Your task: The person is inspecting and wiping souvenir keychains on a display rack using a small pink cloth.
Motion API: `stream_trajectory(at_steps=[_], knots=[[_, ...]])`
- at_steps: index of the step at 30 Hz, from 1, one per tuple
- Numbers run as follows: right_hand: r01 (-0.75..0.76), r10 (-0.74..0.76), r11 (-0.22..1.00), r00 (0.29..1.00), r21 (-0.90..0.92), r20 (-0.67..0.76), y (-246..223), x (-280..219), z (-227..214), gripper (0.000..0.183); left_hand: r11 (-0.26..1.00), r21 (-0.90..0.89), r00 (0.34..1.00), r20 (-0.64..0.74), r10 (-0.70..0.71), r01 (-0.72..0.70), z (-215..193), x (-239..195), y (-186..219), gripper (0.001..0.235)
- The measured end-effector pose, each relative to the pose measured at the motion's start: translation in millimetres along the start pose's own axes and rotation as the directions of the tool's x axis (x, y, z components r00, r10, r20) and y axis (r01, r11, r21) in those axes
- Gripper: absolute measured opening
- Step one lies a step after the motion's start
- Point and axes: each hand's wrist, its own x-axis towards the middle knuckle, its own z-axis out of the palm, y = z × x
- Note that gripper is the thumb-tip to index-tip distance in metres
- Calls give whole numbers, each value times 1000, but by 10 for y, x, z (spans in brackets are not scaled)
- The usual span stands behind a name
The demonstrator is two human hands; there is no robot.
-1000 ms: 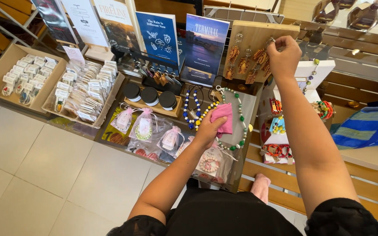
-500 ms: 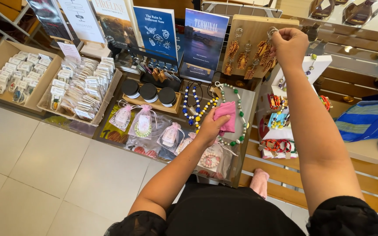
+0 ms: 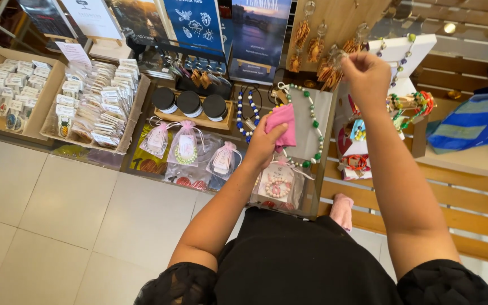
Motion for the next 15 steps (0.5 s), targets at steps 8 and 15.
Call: stream_trajectory(at_steps=[8,15], knots=[[-262,243,947,963,188,116,355,-1067,113,16,999,3,999,29,-37,37,-144,-49,63,47],[-459,419,836,888,300,189,573,-1557,128,15,997,-6,995,65,-73,74,-202,-64,28,49]])
